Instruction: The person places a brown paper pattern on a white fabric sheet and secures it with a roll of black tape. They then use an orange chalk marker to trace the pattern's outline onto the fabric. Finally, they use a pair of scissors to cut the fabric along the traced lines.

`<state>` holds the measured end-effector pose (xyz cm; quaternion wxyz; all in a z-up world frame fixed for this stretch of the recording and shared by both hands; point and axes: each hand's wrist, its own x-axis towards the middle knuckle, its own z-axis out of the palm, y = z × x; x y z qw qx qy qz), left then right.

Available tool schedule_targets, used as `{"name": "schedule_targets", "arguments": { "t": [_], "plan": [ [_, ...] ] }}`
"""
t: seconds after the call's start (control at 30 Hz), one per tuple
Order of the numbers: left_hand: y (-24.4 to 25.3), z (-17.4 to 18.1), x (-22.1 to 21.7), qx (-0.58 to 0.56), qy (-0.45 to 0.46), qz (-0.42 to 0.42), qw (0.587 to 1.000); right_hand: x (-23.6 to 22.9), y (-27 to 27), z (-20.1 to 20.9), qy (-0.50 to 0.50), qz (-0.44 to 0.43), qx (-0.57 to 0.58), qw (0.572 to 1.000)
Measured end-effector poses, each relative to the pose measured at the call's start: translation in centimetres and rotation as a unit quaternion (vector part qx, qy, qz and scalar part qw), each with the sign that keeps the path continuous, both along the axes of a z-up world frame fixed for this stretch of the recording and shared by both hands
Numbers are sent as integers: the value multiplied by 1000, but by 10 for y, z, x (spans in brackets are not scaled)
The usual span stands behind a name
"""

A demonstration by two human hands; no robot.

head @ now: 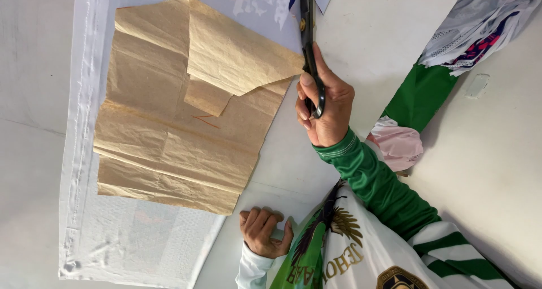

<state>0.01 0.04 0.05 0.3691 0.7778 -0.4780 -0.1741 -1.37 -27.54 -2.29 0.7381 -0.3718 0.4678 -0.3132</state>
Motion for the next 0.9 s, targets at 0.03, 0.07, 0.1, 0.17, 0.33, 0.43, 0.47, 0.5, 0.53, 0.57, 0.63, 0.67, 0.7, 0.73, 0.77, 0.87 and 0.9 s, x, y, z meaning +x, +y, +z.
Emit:
{"name": "schedule_targets", "arguments": {
  "t": [0.03, 0.07, 0.1, 0.17, 0.33, 0.43, 0.47, 0.5, 0.53, 0.57, 0.63, 0.67, 0.7, 0.73, 0.77, 0.87, 0.9],
  "plan": [
    [0, 1, 0, 1, 1, -1, 1000, 0, -2, 1, 4, -2, 1, 1000],
    [0, 1, 0, 2, 1, -1, 1000, 1, -4, 2, 8, -5, 2, 1000],
    [0, 0, 1, 1, 0, -2, 1000, 2, -6, 1, 8, -6, 1, 1000],
    [-1, 0, 1, -4, 0, -3, 1000, 3, -10, -1, 3, 1, -16, 1000],
    [0, 0, 0, 0, 4, -4, 1000, 10, -12, 0, -3, -5, -16, 1000],
    [0, 0, 0, 2, 5, -3, 1000, 13, -12, 3, -7, -7, -8, 1000],
    [0, 0, 0, 2, 3, -2, 1000, 14, -12, 4, -13, -7, -11, 1000],
    [1, 0, 0, 3, 4, -3, 1000, 14, -11, 4, -12, -9, -10, 1000],
    [1, -1, 0, 3, 3, -4, 1000, 15, -11, 4, -14, -10, -9, 1000],
    [1, -1, 0, 3, 2, -6, 1000, 15, -10, 4, -16, -11, -7, 1000],
    [1, 0, 0, 3, 5, -6, 1000, 17, -7, 3, -20, -17, 0, 1000],
    [0, 0, 1, 2, 8, -8, 1000, 18, -7, 3, -23, -25, 6, 999],
    [-1, 0, 1, 2, 6, -8, 1000, 18, -8, 2, -25, -25, 5, 999],
    [-1, 1, 1, 1, 5, -7, 1000, 17, -8, 2, -27, -29, 11, 999],
    [-2, 2, 1, 0, 4, -6, 1000, 16, -8, 1, -30, -33, 17, 999],
    [-1, 1, 1, -3, 5, -4, 1000, 19, -10, 4, -20, -38, 5, 999],
    [-1, 1, 0, -4, 5, -4, 1000, 20, -11, 5, -20, -37, 5, 999]
  ]
}}
